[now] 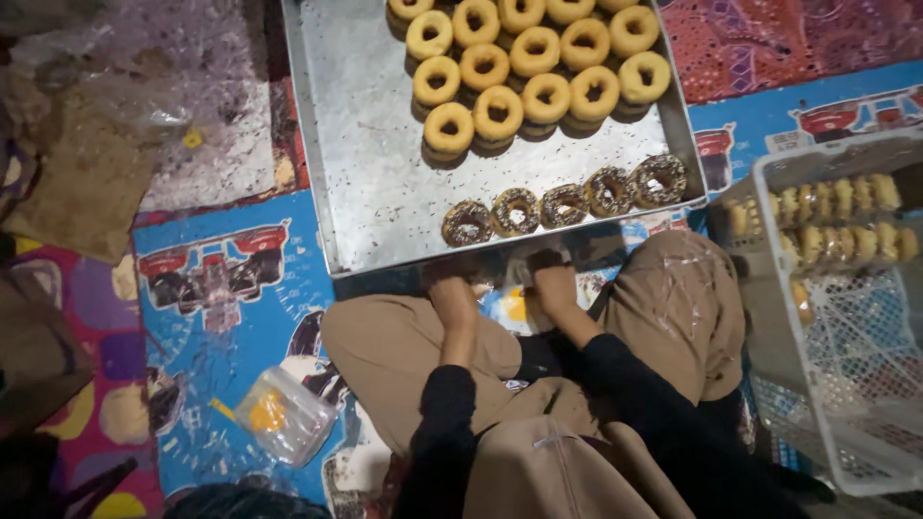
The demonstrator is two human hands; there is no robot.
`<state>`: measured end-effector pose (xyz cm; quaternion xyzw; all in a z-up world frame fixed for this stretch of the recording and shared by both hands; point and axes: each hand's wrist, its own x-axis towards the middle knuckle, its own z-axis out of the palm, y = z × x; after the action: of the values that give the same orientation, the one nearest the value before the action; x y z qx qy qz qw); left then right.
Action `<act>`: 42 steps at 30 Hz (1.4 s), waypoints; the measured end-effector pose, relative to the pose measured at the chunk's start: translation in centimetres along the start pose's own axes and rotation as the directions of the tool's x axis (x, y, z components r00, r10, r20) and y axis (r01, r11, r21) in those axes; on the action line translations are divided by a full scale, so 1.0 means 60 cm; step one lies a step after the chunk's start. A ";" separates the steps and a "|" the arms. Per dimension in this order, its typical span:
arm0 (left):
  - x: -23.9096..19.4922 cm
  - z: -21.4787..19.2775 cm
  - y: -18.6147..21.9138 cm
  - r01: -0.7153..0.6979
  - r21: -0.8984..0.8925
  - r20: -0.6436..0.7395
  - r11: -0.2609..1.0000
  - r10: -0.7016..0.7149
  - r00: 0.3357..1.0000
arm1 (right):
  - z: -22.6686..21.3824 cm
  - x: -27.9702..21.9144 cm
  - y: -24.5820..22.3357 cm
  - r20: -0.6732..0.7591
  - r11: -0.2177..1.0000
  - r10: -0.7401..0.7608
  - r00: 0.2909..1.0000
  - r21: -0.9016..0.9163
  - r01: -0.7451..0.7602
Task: The person sits on the floor and repeatedly picks donuts from a metal tray, places each donut into a small clear plastic bag, and then places the bagged donut into a white plastic crate. The process is repeated for multiple donuts.
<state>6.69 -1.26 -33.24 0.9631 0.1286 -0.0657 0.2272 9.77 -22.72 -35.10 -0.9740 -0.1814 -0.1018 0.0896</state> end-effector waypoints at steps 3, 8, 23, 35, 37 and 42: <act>-0.003 0.026 0.043 -0.225 0.234 -0.335 0.946 0.296 0.894 | 0.005 0.015 -0.017 0.150 0.993 0.051 0.987 -0.115 -0.034; -0.054 -0.057 0.094 -0.179 -0.286 0.014 0.941 0.191 0.981 | -0.062 -0.010 -0.031 0.217 0.994 -0.103 0.971 0.000 0.105; -0.224 -0.142 0.185 -0.312 -0.781 -0.139 0.541 0.336 0.931 | -0.290 -0.229 0.053 0.434 0.971 0.063 0.899 0.182 -0.156; -0.146 -0.106 0.205 -0.391 -0.629 -0.081 0.672 0.443 0.893 | -0.437 -0.150 0.031 0.028 0.852 0.359 0.933 0.398 -0.340; -0.168 -0.152 0.224 0.081 -0.995 0.055 -0.061 0.349 0.935 | -0.448 -0.106 -0.039 0.044 0.891 -0.062 0.997 0.453 0.035; -0.098 -0.268 0.097 -0.266 -0.709 -0.064 -0.653 -0.316 0.947 | -0.446 0.109 -0.120 0.283 0.537 -0.374 0.883 0.843 -0.044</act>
<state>3.78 -0.29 -15.44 0.1702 0.1771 0.2383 0.9396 8.62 -19.58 -6.83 -0.7887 -0.3164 0.2059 0.4852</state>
